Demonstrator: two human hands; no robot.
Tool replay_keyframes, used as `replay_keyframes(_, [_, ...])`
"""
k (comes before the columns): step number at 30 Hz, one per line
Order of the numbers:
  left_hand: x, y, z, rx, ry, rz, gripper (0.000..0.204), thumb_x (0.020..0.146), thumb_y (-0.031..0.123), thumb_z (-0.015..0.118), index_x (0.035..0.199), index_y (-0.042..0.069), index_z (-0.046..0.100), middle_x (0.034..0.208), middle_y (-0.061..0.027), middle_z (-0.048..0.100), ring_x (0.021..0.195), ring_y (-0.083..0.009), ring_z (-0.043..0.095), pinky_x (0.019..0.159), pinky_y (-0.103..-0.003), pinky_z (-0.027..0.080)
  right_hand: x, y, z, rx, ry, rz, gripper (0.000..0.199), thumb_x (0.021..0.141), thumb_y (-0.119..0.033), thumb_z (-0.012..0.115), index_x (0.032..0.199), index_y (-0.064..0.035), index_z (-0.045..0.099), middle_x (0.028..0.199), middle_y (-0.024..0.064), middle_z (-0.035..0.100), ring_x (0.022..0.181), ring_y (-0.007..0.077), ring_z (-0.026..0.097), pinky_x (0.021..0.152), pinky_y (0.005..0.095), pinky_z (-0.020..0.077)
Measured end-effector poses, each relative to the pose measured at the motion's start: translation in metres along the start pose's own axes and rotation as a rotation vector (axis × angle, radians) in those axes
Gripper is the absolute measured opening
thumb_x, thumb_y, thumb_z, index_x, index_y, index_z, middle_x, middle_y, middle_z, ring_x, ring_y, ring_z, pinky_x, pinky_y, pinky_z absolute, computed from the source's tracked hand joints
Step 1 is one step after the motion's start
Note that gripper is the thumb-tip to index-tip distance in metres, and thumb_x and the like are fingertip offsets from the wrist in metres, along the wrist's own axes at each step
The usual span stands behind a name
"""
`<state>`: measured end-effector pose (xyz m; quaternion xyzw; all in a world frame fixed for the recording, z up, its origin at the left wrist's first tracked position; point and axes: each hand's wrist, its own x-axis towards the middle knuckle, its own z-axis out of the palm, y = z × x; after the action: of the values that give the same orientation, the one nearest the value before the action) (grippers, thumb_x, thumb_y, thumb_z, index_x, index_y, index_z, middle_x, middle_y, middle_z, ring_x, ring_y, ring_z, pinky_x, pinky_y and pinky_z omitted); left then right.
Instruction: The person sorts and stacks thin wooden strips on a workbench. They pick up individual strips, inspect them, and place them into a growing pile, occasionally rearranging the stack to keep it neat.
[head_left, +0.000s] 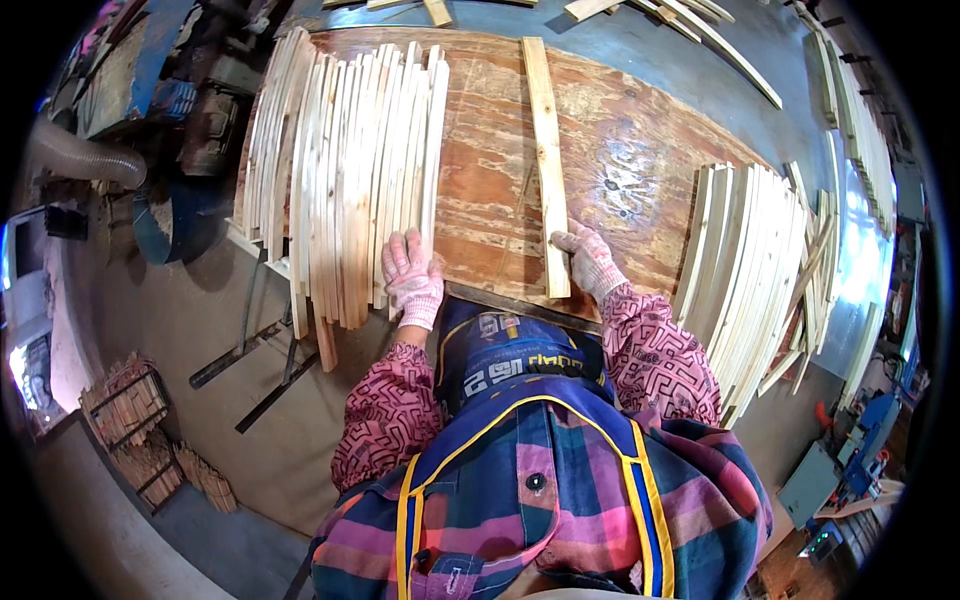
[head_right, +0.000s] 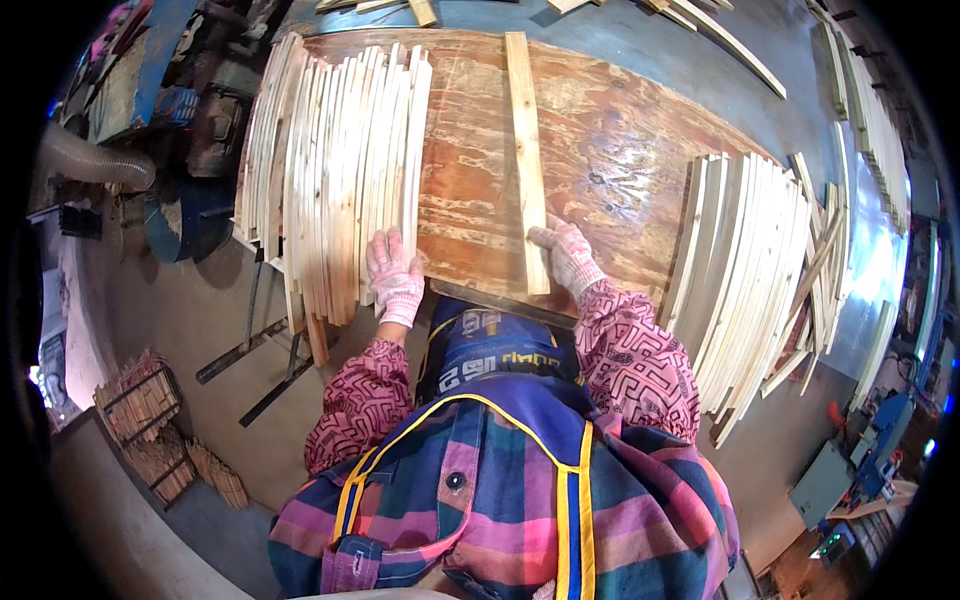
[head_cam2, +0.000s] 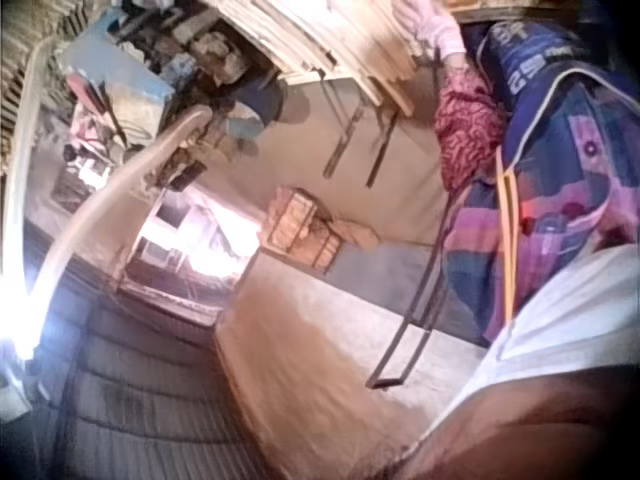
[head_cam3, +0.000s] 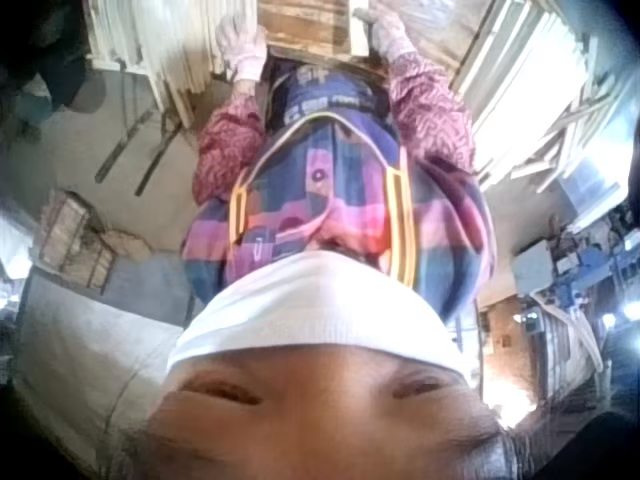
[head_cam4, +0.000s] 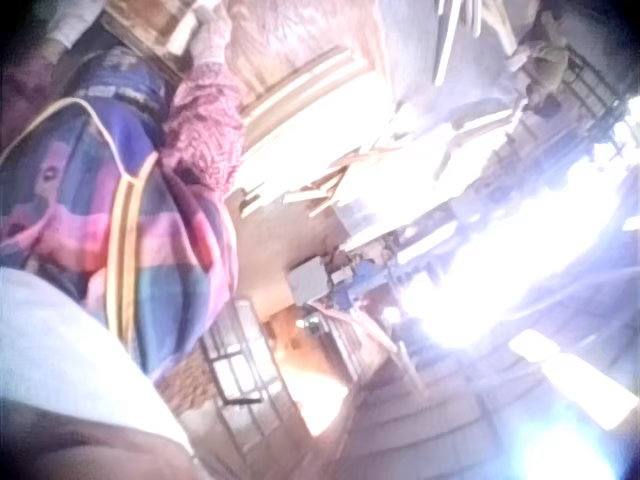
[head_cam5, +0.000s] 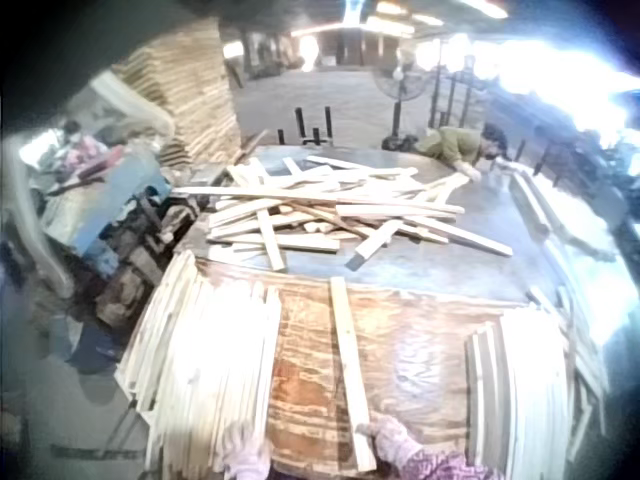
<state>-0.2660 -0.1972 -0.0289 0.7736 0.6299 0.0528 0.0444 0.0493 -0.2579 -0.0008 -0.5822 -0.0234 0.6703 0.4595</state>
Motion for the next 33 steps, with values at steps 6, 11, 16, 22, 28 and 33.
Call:
replay_keyframes(6, [0.033,0.040,-0.021,-0.079,0.003,-0.026,0.082,0.081,0.035,0.066,0.153,0.016,0.033,0.147,-0.0163,0.042,0.137,-0.0314,0.040,0.116,-0.042,0.032,-0.020,-0.005,0.013,0.192,-0.084,0.027,0.050,0.091,-0.003,0.059,0.141,-0.0010,0.051,0.120,0.0083,0.064,0.106,0.0177,0.060,0.095,0.0319,0.0481])
replay_keyframes(11, [0.081,0.115,0.009,-1.643,-0.604,-0.273,0.070,0.093,0.029,0.065,0.149,0.000,0.035,0.139,-0.0167,0.054,0.128,-0.0251,0.052,0.112,-0.034,0.039,-0.029,-0.031,0.030,0.064,-0.297,0.018,0.048,0.093,-0.005,0.059,0.139,-0.0006,0.053,0.117,0.0057,0.065,0.106,0.0148,0.059,0.094,0.0295,0.0473])
replay_keyframes(16, [0.117,0.156,-0.023,-1.858,-0.824,-0.733,0.061,0.088,0.010,0.073,0.139,-0.007,0.044,0.116,-0.0133,0.068,0.113,-0.0209,0.063,0.097,-0.035,0.052,-0.004,-0.103,0.026,-0.545,-0.254,0.227,0.032,0.101,-0.029,0.054,0.113,-0.0024,0.068,0.092,0.0076,0.070,0.076,0.0190,0.067,0.074,0.0320,0.0562])
replay_keyframes(22, [0.137,0.163,0.011,-1.602,-0.712,-0.717,0.057,0.088,0.019,0.075,0.133,-0.006,0.051,0.112,-0.0111,0.068,0.105,-0.0207,0.064,0.094,-0.035,0.051,0.078,-0.158,-0.036,-0.147,0.046,-0.139,0.032,0.096,-0.031,0.060,0.102,-0.0001,0.066,0.078,0.0095,0.068,0.064,0.0204,0.065,0.060,0.0313,0.0533])
replay_keyframes(28, [0.185,0.162,0.020,-0.849,-1.123,-0.393,0.058,0.092,0.037,0.069,0.134,-0.001,0.057,0.118,-0.0131,0.069,0.100,-0.0206,0.067,0.090,-0.034,0.052,0.154,-0.225,-0.046,0.117,0.191,-0.249,0.037,0.098,-0.025,0.061,0.120,0.0051,0.058,0.102,0.0172,0.069,0.075,0.0235,0.069,0.063,0.0328,0.0585])
replay_keyframes(33, [0.197,0.164,0.032,-0.954,-1.164,-0.343,0.057,0.091,0.036,0.071,0.132,-0.002,0.059,0.113,-0.0110,0.071,0.096,-0.0180,0.067,0.086,-0.031,0.052,0.228,-0.260,-0.097,0.498,-0.145,-0.448,0.064,0.090,-0.032,0.073,0.140,-0.0061,0.043,0.106,0.0100,0.070,0.091,0.0259,0.067,0.078,0.0374,0.0548])
